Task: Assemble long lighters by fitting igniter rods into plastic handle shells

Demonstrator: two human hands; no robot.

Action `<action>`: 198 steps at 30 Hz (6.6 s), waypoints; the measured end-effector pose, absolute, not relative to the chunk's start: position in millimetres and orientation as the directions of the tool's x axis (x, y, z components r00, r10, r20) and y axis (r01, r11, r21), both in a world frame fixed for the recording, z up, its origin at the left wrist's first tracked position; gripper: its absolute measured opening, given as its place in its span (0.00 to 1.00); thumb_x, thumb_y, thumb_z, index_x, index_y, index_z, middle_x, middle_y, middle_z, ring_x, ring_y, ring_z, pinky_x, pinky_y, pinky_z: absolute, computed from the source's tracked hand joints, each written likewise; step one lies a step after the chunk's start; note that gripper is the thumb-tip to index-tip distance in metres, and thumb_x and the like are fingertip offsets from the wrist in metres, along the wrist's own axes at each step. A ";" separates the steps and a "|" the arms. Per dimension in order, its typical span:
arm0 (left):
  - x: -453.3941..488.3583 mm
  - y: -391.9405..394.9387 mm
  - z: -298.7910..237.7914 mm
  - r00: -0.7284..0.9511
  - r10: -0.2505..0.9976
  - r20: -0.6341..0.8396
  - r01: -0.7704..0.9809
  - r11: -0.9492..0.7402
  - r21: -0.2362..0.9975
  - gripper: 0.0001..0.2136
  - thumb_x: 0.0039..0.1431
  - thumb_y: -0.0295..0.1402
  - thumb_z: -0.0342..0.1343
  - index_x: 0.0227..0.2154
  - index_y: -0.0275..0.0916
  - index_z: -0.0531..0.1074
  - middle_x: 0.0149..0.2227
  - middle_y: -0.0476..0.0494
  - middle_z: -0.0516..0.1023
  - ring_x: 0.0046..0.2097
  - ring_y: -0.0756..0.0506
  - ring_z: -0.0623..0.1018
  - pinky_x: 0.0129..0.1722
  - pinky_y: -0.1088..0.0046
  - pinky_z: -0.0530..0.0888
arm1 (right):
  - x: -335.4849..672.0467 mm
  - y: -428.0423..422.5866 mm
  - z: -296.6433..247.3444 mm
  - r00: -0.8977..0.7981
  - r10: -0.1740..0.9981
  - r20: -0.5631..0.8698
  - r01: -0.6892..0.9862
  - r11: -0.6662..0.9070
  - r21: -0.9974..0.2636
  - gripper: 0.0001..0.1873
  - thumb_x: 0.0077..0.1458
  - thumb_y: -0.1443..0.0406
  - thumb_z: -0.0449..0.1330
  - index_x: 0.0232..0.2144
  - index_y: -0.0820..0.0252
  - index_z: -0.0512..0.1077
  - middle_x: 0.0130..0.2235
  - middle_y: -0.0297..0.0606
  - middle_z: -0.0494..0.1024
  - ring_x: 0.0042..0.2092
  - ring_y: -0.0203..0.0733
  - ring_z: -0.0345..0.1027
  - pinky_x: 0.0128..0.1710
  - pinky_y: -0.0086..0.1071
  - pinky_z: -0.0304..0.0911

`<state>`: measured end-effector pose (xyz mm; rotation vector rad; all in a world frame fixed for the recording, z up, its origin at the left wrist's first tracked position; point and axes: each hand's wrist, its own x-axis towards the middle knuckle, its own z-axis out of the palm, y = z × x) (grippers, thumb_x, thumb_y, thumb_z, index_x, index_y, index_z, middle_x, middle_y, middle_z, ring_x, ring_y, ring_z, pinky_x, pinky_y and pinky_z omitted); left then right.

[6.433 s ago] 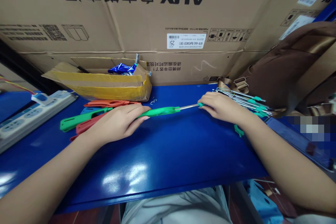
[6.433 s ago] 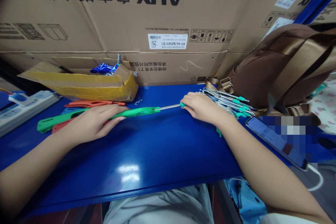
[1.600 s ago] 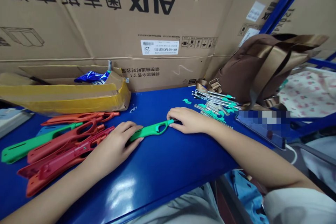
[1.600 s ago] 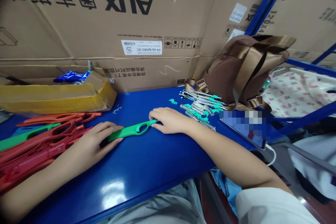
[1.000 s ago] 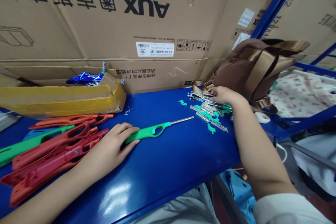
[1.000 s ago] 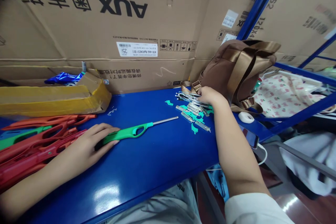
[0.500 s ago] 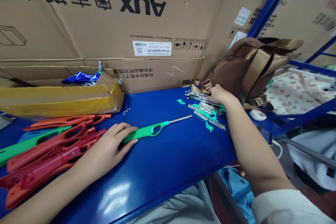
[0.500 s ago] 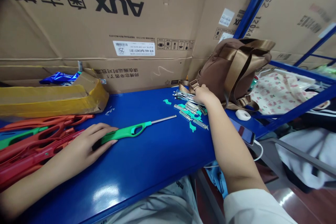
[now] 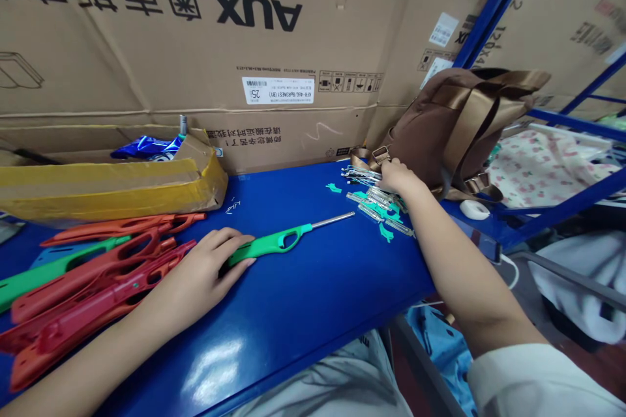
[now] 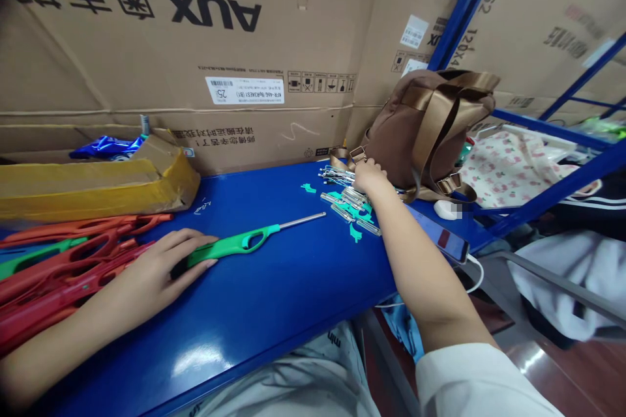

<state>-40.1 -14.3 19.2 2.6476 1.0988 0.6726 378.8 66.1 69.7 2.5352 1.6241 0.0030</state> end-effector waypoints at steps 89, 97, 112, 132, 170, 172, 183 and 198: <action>-30.1 -36.4 17.5 0.498 0.804 0.323 0.531 -0.578 0.619 0.12 0.65 0.31 0.56 0.50 0.38 0.74 0.47 0.41 0.73 0.36 0.49 0.77 0.43 0.67 0.80 | 209.2 34.7 26.2 -0.309 0.927 0.212 0.612 0.364 -0.702 0.14 0.59 0.63 0.60 0.47 0.57 0.75 0.48 0.40 0.81 0.48 0.47 0.75 0.51 0.42 0.68; -27.8 -37.0 16.9 0.475 0.816 0.329 0.503 -0.559 0.659 0.13 0.64 0.29 0.57 0.49 0.35 0.75 0.46 0.40 0.73 0.35 0.50 0.76 0.42 0.69 0.79 | 211.6 17.8 48.9 -0.176 0.974 0.140 0.344 0.194 -0.919 0.17 0.52 0.57 0.65 0.43 0.57 0.74 0.38 0.38 0.82 0.25 0.35 0.67 0.27 0.32 0.65; -26.3 -36.9 17.3 0.476 0.818 0.323 0.474 -0.548 0.689 0.13 0.63 0.28 0.57 0.49 0.35 0.75 0.44 0.42 0.73 0.35 0.51 0.75 0.40 0.70 0.79 | 206.4 23.1 40.6 -0.150 0.980 0.129 0.346 0.174 -0.922 0.18 0.53 0.55 0.66 0.43 0.59 0.77 0.29 0.35 0.77 0.27 0.36 0.69 0.29 0.33 0.69; -28.2 -37.0 15.4 0.483 0.815 0.318 0.467 -0.548 0.694 0.14 0.62 0.28 0.58 0.50 0.33 0.75 0.44 0.41 0.73 0.36 0.50 0.75 0.42 0.71 0.78 | 223.2 19.2 45.6 -0.180 0.952 0.248 0.565 0.306 -0.766 0.11 0.52 0.59 0.62 0.35 0.59 0.78 0.37 0.40 0.80 0.35 0.42 0.71 0.36 0.35 0.65; -23.5 -54.9 23.8 0.597 0.753 0.276 0.551 -0.635 0.542 0.16 0.67 0.30 0.55 0.56 0.37 0.72 0.51 0.37 0.76 0.52 0.41 0.76 0.56 0.60 0.76 | 220.0 15.9 44.2 -0.046 0.964 0.263 0.424 0.257 -0.868 0.12 0.49 0.59 0.66 0.34 0.58 0.73 0.33 0.37 0.77 0.31 0.38 0.68 0.29 0.32 0.64; -23.0 -53.8 23.1 0.584 0.759 0.288 0.536 -0.627 0.566 0.16 0.66 0.30 0.56 0.55 0.36 0.72 0.50 0.37 0.76 0.52 0.41 0.77 0.55 0.60 0.76 | 220.2 14.1 47.3 -0.030 0.968 0.251 0.368 0.244 -0.897 0.13 0.49 0.59 0.67 0.36 0.58 0.73 0.32 0.36 0.76 0.27 0.36 0.65 0.25 0.31 0.61; -13.2 -52.8 18.6 0.426 0.855 0.295 0.306 -0.443 0.843 0.17 0.61 0.30 0.61 0.53 0.37 0.74 0.48 0.39 0.78 0.44 0.46 0.80 0.49 0.66 0.78 | 219.9 4.5 66.5 0.092 0.965 0.245 0.106 0.236 -0.966 0.11 0.51 0.60 0.66 0.33 0.52 0.67 0.21 0.26 0.61 0.17 0.30 0.50 0.16 0.30 0.44; -16.2 -49.5 37.9 0.279 0.955 -0.100 -0.157 0.148 0.976 0.10 0.54 0.33 0.65 0.38 0.35 0.82 0.33 0.43 0.83 0.30 0.51 0.77 0.35 0.73 0.77 | 224.7 0.2 63.8 0.015 0.971 0.237 0.123 0.233 -0.965 0.09 0.51 0.63 0.64 0.35 0.52 0.68 0.26 0.29 0.68 0.18 0.30 0.50 0.16 0.31 0.47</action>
